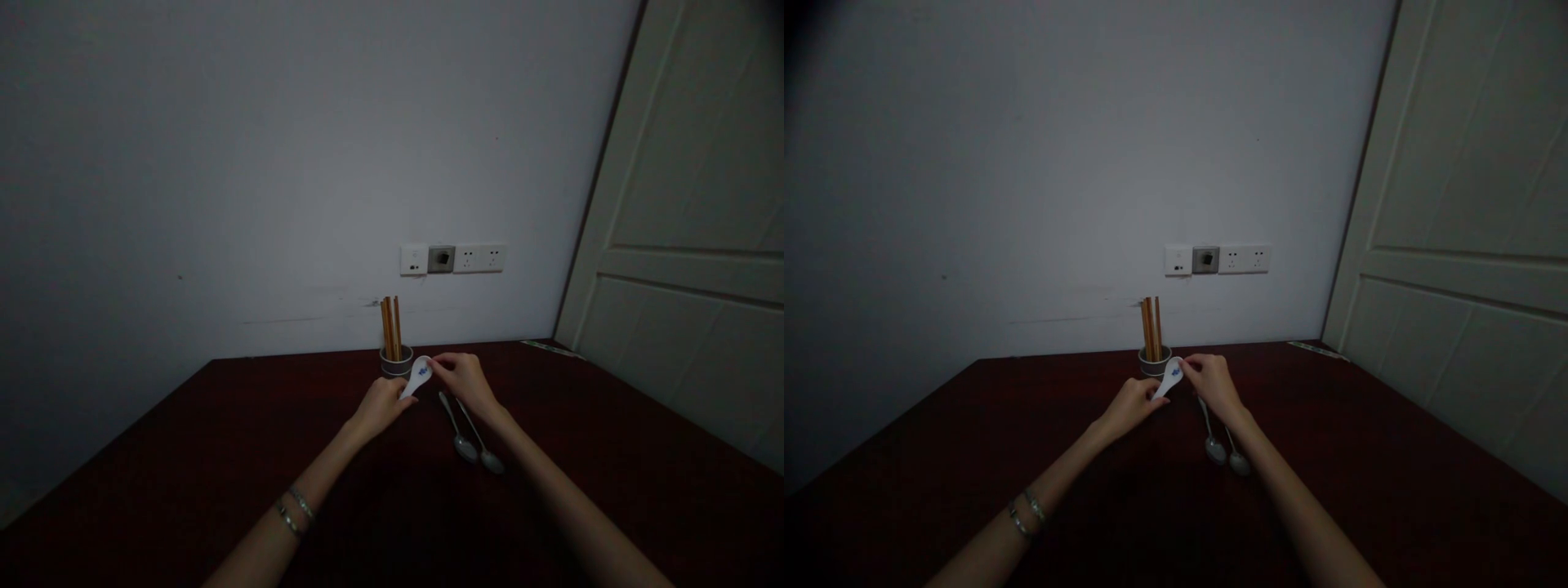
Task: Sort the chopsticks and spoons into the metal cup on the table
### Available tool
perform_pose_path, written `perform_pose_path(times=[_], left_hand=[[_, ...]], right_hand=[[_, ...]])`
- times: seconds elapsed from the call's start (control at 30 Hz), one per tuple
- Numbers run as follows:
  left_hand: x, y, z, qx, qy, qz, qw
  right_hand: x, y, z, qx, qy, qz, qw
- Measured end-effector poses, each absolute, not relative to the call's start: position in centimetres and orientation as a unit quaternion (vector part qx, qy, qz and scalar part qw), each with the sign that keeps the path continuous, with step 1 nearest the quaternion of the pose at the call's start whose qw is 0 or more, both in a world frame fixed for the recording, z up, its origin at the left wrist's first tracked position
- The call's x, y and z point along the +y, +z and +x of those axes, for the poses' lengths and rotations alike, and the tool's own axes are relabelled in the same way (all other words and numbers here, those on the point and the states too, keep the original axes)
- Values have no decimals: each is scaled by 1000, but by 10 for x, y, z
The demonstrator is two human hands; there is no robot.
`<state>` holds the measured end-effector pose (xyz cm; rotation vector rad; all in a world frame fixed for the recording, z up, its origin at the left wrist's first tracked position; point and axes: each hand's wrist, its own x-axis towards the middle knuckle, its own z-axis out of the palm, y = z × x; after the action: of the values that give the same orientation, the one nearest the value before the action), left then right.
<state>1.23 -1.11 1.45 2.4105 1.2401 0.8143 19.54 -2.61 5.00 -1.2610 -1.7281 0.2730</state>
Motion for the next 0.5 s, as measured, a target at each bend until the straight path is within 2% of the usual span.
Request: perform_pose_path(times=[0.17, 0.33, 0.5], left_hand=[[-11, 14, 10, 397, 255, 860, 196], [-11, 17, 2, 357, 281, 867, 204], [16, 10, -15, 381, 360, 791, 315]], right_hand=[[-23, 45, 199, -720, 88, -512, 459], [-22, 43, 202, -725, 114, -511, 447], [-22, 53, 204, -719, 75, -517, 458]])
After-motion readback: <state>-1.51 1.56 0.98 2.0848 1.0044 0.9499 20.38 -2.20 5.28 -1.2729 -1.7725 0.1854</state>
